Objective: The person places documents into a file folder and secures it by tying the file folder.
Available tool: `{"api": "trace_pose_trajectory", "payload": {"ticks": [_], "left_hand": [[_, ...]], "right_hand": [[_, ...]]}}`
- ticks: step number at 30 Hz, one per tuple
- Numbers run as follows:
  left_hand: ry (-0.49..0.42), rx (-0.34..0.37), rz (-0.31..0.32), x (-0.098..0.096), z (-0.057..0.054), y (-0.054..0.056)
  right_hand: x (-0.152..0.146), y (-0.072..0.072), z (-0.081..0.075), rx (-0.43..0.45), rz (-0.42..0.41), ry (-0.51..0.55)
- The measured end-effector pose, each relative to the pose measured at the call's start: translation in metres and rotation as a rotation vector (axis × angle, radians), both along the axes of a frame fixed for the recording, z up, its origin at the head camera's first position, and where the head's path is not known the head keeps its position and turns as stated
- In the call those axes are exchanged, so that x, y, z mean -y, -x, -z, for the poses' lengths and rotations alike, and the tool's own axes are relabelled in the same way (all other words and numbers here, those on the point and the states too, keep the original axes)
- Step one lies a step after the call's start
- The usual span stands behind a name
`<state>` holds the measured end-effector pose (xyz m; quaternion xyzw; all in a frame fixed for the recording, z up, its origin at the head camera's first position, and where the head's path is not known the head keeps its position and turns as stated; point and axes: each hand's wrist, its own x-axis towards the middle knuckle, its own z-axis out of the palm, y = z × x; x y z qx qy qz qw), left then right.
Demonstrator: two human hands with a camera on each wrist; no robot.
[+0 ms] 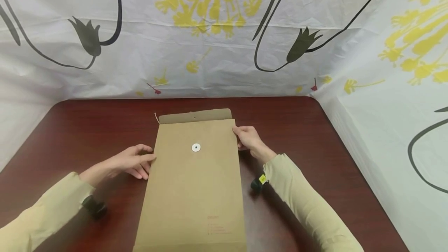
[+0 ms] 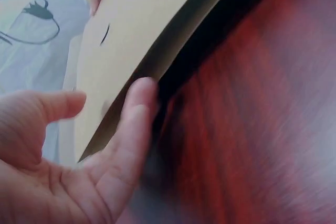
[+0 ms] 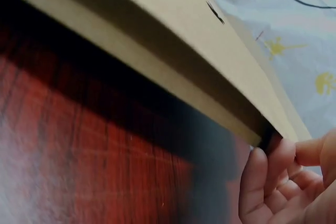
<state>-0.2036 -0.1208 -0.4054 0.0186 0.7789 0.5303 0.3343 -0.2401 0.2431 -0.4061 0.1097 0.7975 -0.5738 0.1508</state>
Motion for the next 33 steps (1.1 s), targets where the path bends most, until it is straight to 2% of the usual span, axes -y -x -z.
{"api": "trace_pose_trajectory", "payload": {"ticks": [2,5,11,14,18,23,25,27,31,33], "left_hand": [[0.027,-0.006,0.031,0.001,0.002,0.007],[0.034,0.005,0.027,0.001,0.003,0.019],[-0.006,0.044,-0.099,-0.003,0.004,0.038],[-0.023,0.030,-0.130,-0.009,0.004,0.049],[-0.042,-0.046,-0.157,-0.016,0.007,0.066],[-0.061,-0.206,-0.235,-0.020,0.013,0.080],[-0.083,-0.253,-0.253,-0.019,0.014,0.081],[-0.123,-0.286,-0.248,-0.018,0.014,0.082],[-0.196,-0.300,-0.249,-0.017,0.014,0.082],[-0.216,-0.294,-0.249,-0.017,0.014,0.082]], "right_hand": [[0.000,0.002,0.002,-0.013,-0.030,-0.017],[0.000,0.003,0.003,-0.032,-0.068,-0.045],[-0.005,0.007,0.005,-0.057,-0.143,-0.066],[-0.009,0.009,0.007,-0.080,-0.191,-0.080],[-0.012,0.011,0.007,-0.110,-0.251,-0.099],[-0.007,0.011,0.008,-0.166,-0.315,-0.057],[-0.002,0.010,0.009,-0.184,-0.303,-0.033],[0.001,0.010,0.011,-0.202,-0.253,-0.017],[0.006,0.011,0.011,-0.200,-0.104,0.027],[0.007,0.013,0.010,-0.189,-0.081,0.036]]}}
